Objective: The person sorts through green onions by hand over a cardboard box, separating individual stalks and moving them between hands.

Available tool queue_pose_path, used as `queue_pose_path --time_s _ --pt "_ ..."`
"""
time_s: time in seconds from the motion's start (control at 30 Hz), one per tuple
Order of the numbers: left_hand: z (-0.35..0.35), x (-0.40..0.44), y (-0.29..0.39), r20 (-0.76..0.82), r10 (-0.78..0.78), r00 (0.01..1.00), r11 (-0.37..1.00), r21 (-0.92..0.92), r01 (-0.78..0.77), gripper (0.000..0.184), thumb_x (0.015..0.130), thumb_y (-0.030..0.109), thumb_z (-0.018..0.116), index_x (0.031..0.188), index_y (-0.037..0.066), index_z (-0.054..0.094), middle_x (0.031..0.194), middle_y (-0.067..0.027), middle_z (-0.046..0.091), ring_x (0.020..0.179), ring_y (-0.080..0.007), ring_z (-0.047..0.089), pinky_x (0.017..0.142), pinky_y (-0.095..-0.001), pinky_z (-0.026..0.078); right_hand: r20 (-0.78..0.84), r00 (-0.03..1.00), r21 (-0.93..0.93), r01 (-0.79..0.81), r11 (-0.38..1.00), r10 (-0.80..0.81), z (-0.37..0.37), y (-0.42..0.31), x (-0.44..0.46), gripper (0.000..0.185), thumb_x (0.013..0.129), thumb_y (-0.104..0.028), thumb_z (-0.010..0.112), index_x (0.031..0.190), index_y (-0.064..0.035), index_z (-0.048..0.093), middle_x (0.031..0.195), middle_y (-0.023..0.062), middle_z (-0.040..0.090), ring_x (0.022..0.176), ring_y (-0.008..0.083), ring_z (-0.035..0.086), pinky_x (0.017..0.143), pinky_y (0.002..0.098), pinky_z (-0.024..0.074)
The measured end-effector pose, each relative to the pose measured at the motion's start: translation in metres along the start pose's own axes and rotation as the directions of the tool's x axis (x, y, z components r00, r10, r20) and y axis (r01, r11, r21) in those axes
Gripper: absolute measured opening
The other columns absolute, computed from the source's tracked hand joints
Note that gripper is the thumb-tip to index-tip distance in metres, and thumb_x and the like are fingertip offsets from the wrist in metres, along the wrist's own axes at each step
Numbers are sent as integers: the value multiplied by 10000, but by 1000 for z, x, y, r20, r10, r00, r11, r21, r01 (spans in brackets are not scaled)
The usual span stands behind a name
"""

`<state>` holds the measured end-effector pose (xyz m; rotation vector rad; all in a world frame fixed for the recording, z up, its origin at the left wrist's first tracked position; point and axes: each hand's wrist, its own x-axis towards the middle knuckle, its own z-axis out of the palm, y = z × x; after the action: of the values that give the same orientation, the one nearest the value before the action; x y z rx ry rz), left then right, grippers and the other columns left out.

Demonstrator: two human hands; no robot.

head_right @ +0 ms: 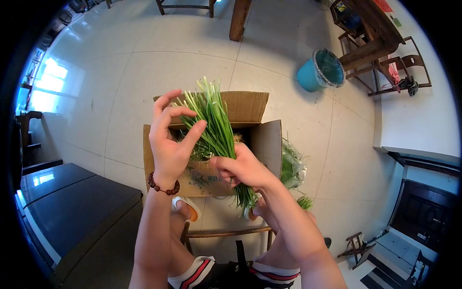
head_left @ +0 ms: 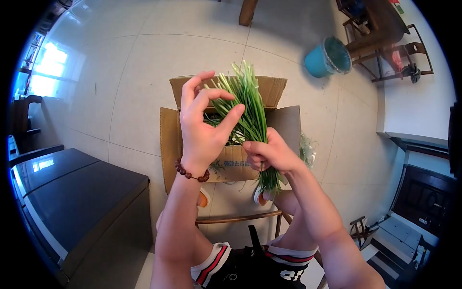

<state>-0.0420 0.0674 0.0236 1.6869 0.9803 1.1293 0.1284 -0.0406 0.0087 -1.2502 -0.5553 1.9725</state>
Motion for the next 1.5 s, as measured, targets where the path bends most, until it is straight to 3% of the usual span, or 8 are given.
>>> queue_pose_path --time_s 0.1,0.13,0.47,0.73,1.07,1.23,1.33,1.5 --pt "0 -4 5 52 183 982 957 218 -191 278 716 166 883 935 113 720 1442 -176 459 1389 -422 406 1102 -513 374 -15 999 -19 28 999 -28 2 -1 1 210 971 -216 653 831 -97 551 612 -44 503 510 56 484 443 222 344" --pt "2 -4 5 74 186 980 955 219 -197 292 685 187 895 913 123 726 1460 -180 436 1439 -462 309 1140 -567 308 -14 1000 -19 28 999 -28 4 -2 1 210 971 -216 653 831 -97 551 612 -44 503 510 56 484 443 222 344" --pt "1 -6 1 145 202 968 926 293 -238 216 682 153 860 860 133 739 1449 -167 449 1445 -462 290 1155 -569 275 -76 996 -98 32 995 -40 12 -7 3 191 962 -188 629 822 -87 547 611 -34 490 521 66 494 440 228 331" --pt "0 -6 5 159 88 983 966 229 -124 236 690 135 830 889 103 708 1396 -171 468 1422 -456 326 1152 -561 282 -71 997 -75 26 997 -31 10 -6 1 150 946 -154 609 830 -83 547 617 -30 480 521 74 478 443 230 306" --pt "2 -9 -4 167 90 982 955 266 -133 167 740 55 786 876 80 694 1377 -163 517 1428 -429 371 1133 -519 347 -74 996 -101 34 994 -41 9 -4 4 224 966 -206 661 812 -90 547 623 -41 503 534 53 494 441 231 346" --pt "2 -7 -3 70 54 996 972 226 -68 114 817 41 745 896 63 665 1332 -141 538 1300 -346 514 1082 -436 398 -79 996 -67 47 997 -52 12 -9 1 251 960 -170 650 760 -102 514 592 -33 478 503 72 471 430 234 295" --pt "-3 -4 -6 31 5 999 989 148 -9 117 848 55 718 943 55 651 1285 -154 547 1319 -366 481 1044 -449 418 -84 996 -48 30 998 -34 11 -10 0 267 964 -162 643 747 -105 499 571 -33 461 490 75 459 427 236 291" --pt "-9 2 -17 -99 94 991 984 157 -78 104 903 47 661 991 39 607 1172 -134 638 1234 -335 581 1014 -424 459 -48 998 -63 31 998 -34 6 -5 0 299 971 -166 638 722 -105 486 566 -29 460 488 79 448 423 238 287"
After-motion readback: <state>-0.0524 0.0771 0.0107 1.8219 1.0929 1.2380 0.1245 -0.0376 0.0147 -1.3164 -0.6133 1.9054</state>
